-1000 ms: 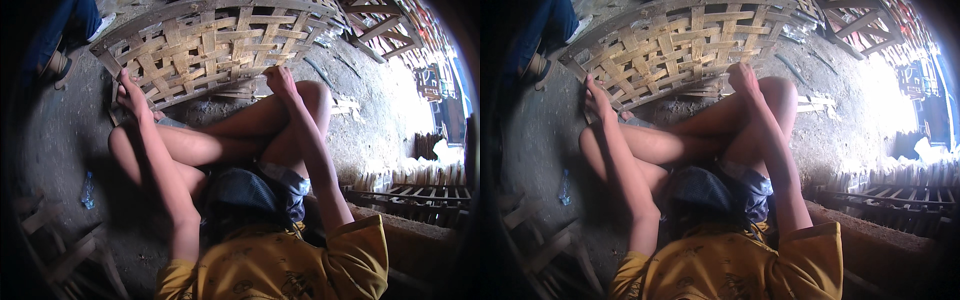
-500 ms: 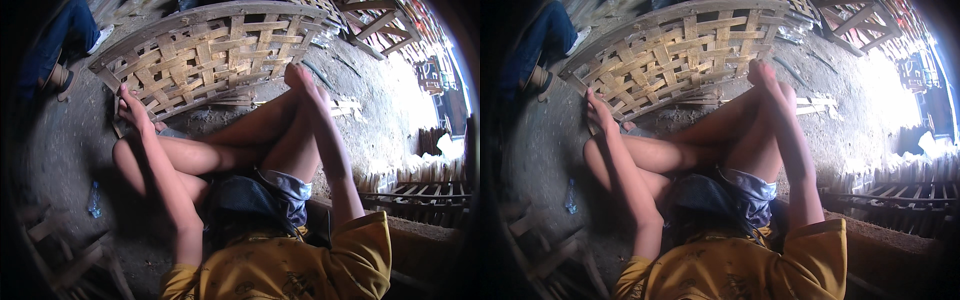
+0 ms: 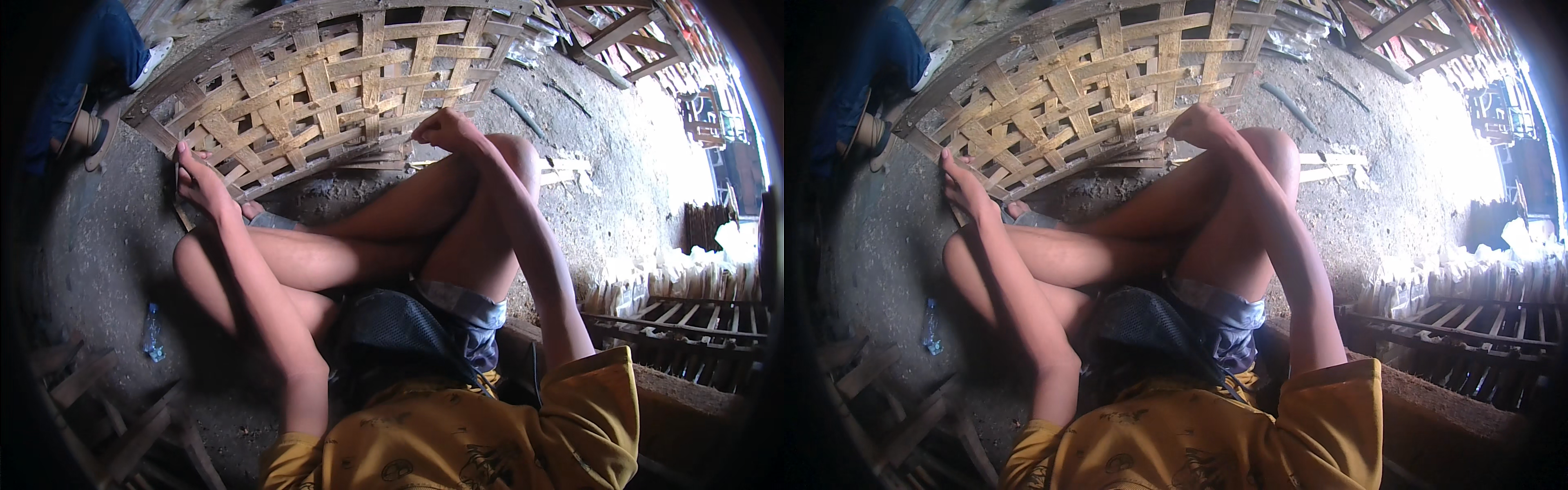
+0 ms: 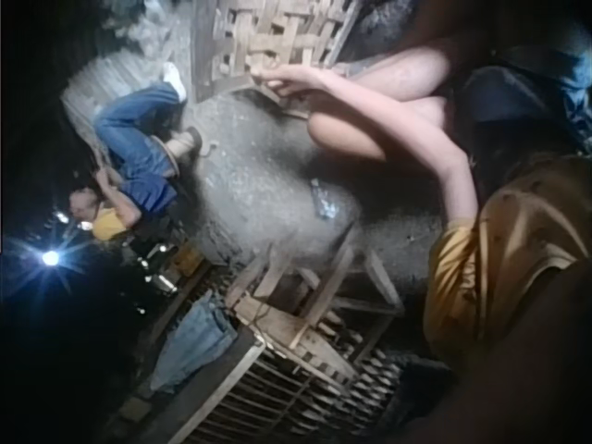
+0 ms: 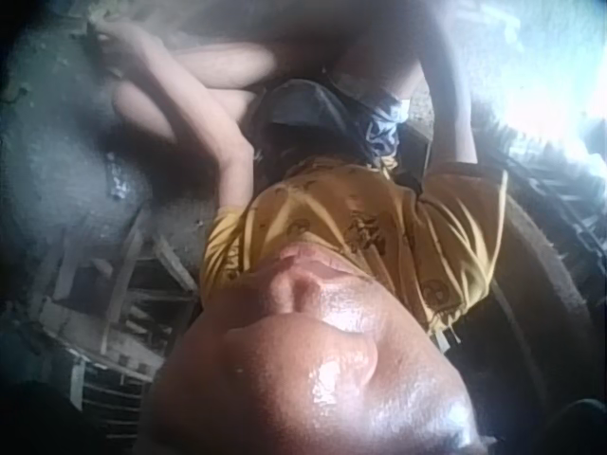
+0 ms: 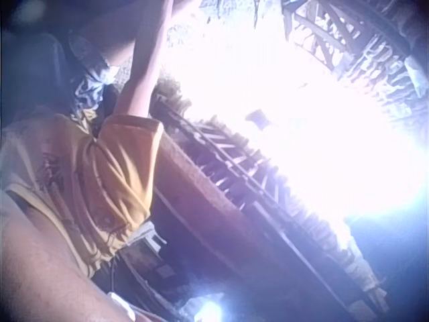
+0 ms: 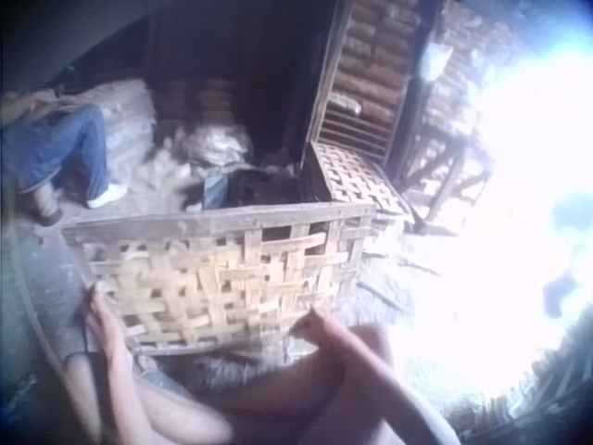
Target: The person sits on the floor and assembles a wooden lattice panel by hand. They pick up a plastic sheet, place it on the lattice, and then continue to adjust and fit the wooden pieces together.
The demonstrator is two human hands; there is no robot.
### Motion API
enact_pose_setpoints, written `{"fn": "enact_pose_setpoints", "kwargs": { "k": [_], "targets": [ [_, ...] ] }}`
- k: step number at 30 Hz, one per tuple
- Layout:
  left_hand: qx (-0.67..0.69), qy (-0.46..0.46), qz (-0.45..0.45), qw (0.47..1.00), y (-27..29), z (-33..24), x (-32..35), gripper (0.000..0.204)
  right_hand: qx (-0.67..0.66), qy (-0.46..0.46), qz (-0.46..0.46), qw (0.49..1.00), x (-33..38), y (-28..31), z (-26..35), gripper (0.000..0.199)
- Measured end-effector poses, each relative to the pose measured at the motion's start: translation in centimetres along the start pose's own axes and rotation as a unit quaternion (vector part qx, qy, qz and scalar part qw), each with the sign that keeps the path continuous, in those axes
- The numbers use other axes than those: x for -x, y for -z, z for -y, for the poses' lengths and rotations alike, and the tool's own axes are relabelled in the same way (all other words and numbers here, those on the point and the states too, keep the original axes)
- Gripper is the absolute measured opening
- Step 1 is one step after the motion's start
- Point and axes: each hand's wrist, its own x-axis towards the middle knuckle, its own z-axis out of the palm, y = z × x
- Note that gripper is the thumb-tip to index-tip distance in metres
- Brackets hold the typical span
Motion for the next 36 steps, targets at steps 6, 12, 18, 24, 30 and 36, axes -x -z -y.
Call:
{"fn": "enact_pose_setpoints", "kwargs": {
  "k": [6, 12, 18, 24, 30, 36],
  "targets": [
    [0.021, -0.001, -0.006, 1.0, -0.1, -0.9, 0.9, 0.065, 0.294, -0.09, -0.197, 0.931, -2.0, -1.8, -3.3, 0.022],
    [0.029, -0.02, -0.007, 0.999, 0.5, -0.3, 0.4, 0.065, 0.05, 0.009, -0.024, 0.998, -1.9, -1.0, 0.4, 0.024],
    [0.039, 0.011, -0.007, 0.999, -1.0, 0.6, 0.7, 0.067, 0.312, 0.011, -0.143, 0.939, -2.2, -1.6, -5.2, 0.021],
    [0.028, -0.046, 0.008, 0.999, -0.5, 1.4, -0.4, 0.067, 0.221, 0.06, -0.115, 0.967, -1.7, -0.1, -0.6, 0.021],
    [0.097, -0.156, -0.027, 0.983, 0.8, -2.1, -2.1, 0.048, -0.086, 0.044, -0.132, 0.987, -2.7, -1.0, 2.6, 0.027],
    [0.093, -0.104, -0.093, 0.986, 1.3, -3.6, -4.2, 0.053, -0.238, 0.027, -0.201, 0.95, -3.6, 0.4, 3.5, 0.032]
  ]
}}
